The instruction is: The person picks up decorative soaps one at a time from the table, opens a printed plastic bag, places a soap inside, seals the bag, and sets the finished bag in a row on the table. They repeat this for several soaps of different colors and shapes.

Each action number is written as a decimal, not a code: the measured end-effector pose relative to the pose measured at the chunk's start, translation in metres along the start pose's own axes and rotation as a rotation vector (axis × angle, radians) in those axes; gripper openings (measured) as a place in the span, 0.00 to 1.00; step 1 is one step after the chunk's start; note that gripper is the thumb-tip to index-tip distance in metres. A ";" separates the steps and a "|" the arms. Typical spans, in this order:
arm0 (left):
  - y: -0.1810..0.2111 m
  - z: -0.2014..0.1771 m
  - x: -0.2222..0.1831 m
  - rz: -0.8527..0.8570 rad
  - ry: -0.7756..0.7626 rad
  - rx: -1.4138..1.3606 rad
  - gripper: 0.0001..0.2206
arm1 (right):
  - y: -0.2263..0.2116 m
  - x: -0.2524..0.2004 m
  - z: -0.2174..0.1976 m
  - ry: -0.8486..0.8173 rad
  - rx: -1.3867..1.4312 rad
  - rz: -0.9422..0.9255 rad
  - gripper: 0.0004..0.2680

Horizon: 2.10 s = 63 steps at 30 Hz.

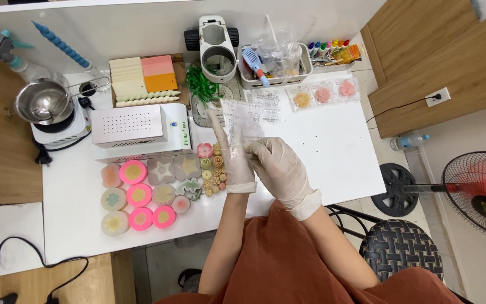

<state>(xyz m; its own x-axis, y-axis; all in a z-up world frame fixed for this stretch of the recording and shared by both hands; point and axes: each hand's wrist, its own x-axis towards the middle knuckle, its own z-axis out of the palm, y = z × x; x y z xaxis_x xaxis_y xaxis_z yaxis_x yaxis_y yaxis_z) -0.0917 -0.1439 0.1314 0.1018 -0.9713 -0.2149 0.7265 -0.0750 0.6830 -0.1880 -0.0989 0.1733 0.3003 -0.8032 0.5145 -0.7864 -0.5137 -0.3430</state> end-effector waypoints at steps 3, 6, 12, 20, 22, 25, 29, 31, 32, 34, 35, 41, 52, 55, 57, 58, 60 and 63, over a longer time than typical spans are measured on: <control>-0.032 -0.029 0.018 0.302 -0.059 0.267 0.34 | 0.002 0.000 0.000 -0.010 0.013 -0.011 0.12; -0.032 -0.029 0.012 0.537 -0.101 0.537 0.37 | -0.001 0.003 -0.001 0.118 0.190 0.223 0.10; -0.025 -0.013 -0.002 0.495 0.004 0.567 0.37 | 0.015 0.007 0.009 0.060 0.192 0.307 0.13; -0.041 -0.033 -0.009 0.341 0.179 0.695 0.45 | 0.032 -0.010 0.037 0.040 0.462 0.291 0.10; -0.044 -0.034 -0.014 0.331 0.219 0.781 0.44 | 0.033 -0.010 0.038 0.039 0.407 0.353 0.10; -0.042 -0.036 -0.018 0.374 0.245 0.927 0.39 | 0.035 -0.010 0.042 -0.023 0.347 0.385 0.10; -0.035 -0.039 -0.021 0.338 0.236 0.917 0.37 | 0.043 -0.014 0.054 -0.087 0.425 0.366 0.05; -0.040 -0.050 -0.019 0.323 0.236 0.931 0.37 | 0.050 -0.015 0.061 -0.112 0.432 0.373 0.05; -0.045 -0.057 -0.017 0.274 0.222 0.978 0.38 | 0.054 -0.015 0.064 -0.131 0.416 0.379 0.05; -0.057 -0.070 -0.014 0.223 0.213 1.021 0.40 | 0.060 -0.011 0.068 -0.155 0.400 0.382 0.04; -0.062 -0.075 -0.015 0.185 0.206 1.000 0.42 | 0.061 -0.009 0.068 -0.204 0.369 0.376 0.04; -0.035 -0.084 -0.030 -0.022 0.169 0.687 0.50 | 0.064 -0.004 0.062 -0.318 0.262 0.291 0.04; -0.111 -0.174 -0.028 -0.291 0.012 -0.798 0.21 | 0.060 -0.005 0.050 -0.437 0.296 0.049 0.05; -0.075 -0.154 -0.038 -0.271 0.058 -0.671 0.21 | 0.057 0.008 0.052 -0.513 0.340 -0.002 0.05; -0.032 -0.128 -0.049 -0.318 0.368 -0.375 0.26 | 0.055 0.019 0.055 -0.593 0.600 0.065 0.13; -0.020 -0.127 -0.053 -0.308 0.367 -0.373 0.26 | 0.062 0.024 0.073 -0.590 0.604 0.056 0.13; 0.003 -0.126 -0.063 -0.280 0.525 -0.437 0.27 | 0.078 0.032 0.107 -0.656 0.724 0.402 0.11; 0.021 -0.131 -0.079 -0.183 0.596 -0.418 0.27 | 0.117 0.037 0.189 -0.688 0.361 0.267 0.14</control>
<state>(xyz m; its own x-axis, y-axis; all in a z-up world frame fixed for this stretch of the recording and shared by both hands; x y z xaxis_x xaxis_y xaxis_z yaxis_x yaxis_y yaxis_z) 0.0047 -0.0389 0.0717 0.2196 -0.6556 -0.7225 0.9525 -0.0161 0.3041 -0.1670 -0.2461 0.0032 0.4836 -0.8572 -0.1771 -0.6912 -0.2498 -0.6781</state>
